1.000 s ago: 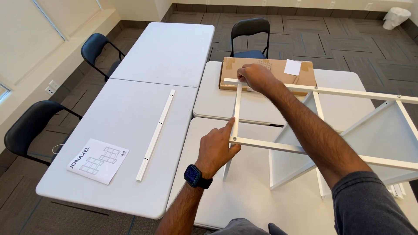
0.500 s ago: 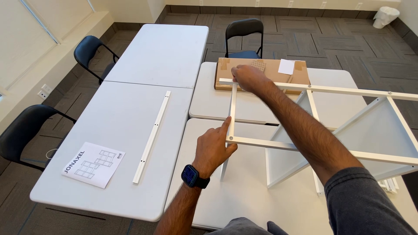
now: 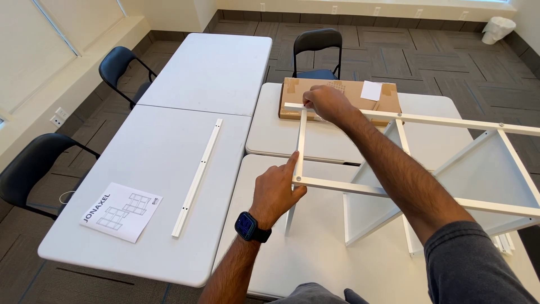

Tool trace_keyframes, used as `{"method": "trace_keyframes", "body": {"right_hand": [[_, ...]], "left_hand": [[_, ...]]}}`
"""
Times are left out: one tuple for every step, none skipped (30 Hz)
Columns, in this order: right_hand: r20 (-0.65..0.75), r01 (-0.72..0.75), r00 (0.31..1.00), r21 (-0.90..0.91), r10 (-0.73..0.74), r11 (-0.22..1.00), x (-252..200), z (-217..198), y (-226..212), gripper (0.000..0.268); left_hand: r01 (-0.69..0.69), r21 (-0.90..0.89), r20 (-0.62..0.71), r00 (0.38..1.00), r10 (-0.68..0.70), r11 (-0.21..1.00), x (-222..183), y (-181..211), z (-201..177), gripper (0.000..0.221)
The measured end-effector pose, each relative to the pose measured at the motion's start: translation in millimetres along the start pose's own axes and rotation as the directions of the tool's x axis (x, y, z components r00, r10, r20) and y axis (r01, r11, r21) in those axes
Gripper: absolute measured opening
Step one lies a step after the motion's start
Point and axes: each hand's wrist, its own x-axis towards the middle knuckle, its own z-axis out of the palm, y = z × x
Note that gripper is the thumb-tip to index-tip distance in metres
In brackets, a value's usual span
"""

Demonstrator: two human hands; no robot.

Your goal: The person assembles a white modular shelving unit on a table. They connect white frame pieces to vertical panels, aligning holes and inserting screws to secure the joints. The person handles frame pieces, panels, and screws throughout the process.

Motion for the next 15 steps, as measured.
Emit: {"method": "trace_keyframes", "body": {"right_hand": [[-0.021, 0.031, 0.999, -0.006, -0.031, 0.999, 2.6, 5.7, 4.1, 0.009], [-0.021, 0.031, 0.999, -0.005, -0.031, 1.000, 2.4, 3.1, 0.6, 0.009], [0.002, 0.008, 1.000, -0.054, -0.007, 0.998, 2.1, 0.7, -3.1, 0.010], [0.024, -0.014, 1.000, -0.104, 0.017, 0.994, 1.7, -1.6, -6.7, 0.012], [0.024, -0.014, 1.000, -0.104, 0.017, 0.994, 1.7, -6.2, -11.1, 0.012], [0.051, -0.003, 0.999, -0.158, 0.011, 0.987, 1.6, -10.8, -15.5, 0.014], [0.078, 0.009, 0.997, -0.212, 0.008, 0.977, 1.2, -15.3, -19.6, 0.016], [0.079, 0.009, 0.997, -0.212, 0.008, 0.977, 2.1, -15.9, -22.3, 0.016], [0.100, 0.014, 0.995, -0.247, 0.011, 0.969, 2.8, -16.5, -24.7, 0.018], [0.121, 0.021, 0.992, -0.282, 0.014, 0.959, 3.4, -17.2, -27.2, 0.020], [0.122, 0.020, 0.992, -0.281, 0.015, 0.959, 2.8, -17.7, -28.1, 0.020], [0.126, 0.032, 0.992, -0.310, 0.007, 0.950, 2.2, -18.3, -29.2, 0.020], [0.129, 0.047, 0.992, -0.339, -0.003, 0.940, 2.7, -19.0, -31.2, 0.021], [0.129, 0.048, 0.992, -0.338, -0.004, 0.940, 2.6, -20.6, -33.3, 0.021], [0.149, 0.058, 0.989, -0.362, -0.004, 0.930, 2.2, -22.2, -35.2, 0.022]], "left_hand": [[0.000, 0.003, 0.002, 1.000, 0.000, 1.000, 0.1, -0.8, 0.8, 0.078], [-0.001, 0.003, 0.003, 1.000, 0.001, 1.000, 0.2, -0.2, 0.8, 0.078], [0.002, 0.003, 0.003, 1.000, -0.002, 1.000, 0.1, 0.4, 1.0, 0.078], [0.004, 0.002, 0.003, 1.000, -0.004, 1.000, 0.1, 1.0, 1.1, 0.077], [0.004, 0.002, 0.004, 1.000, -0.004, 1.000, 0.0, 1.3, 0.9, 0.077], [0.004, 0.004, 0.001, 1.000, -0.004, 1.000, -0.1, 1.5, 0.8, 0.077], [0.004, 0.006, -0.001, 1.000, -0.004, 1.000, -0.2, 1.9, 0.9, 0.078], [0.004, 0.005, 0.000, 1.000, -0.004, 1.000, -0.2, 2.4, 0.4, 0.078], [0.008, 0.002, 0.002, 1.000, -0.008, 1.000, -0.1, 3.0, 0.1, 0.078], [0.012, -0.001, 0.004, 1.000, -0.012, 1.000, -0.1, 3.5, -0.2, 0.077], [0.012, -0.001, 0.006, 1.000, -0.012, 1.000, -0.5, 4.0, -0.8, 0.077], [0.012, -0.002, 0.000, 1.000, -0.012, 1.000, -1.1, 4.4, -1.5, 0.077], [0.013, -0.002, -0.008, 1.000, -0.013, 1.000, -1.8, 4.3, -2.7, 0.077], [0.015, -0.002, -0.008, 1.000, -0.015, 1.000, -1.8, 4.3, -2.7, 0.077], [0.013, 0.001, -0.009, 1.000, -0.013, 1.000, -1.7, 4.5, -2.3, 0.077]]}}
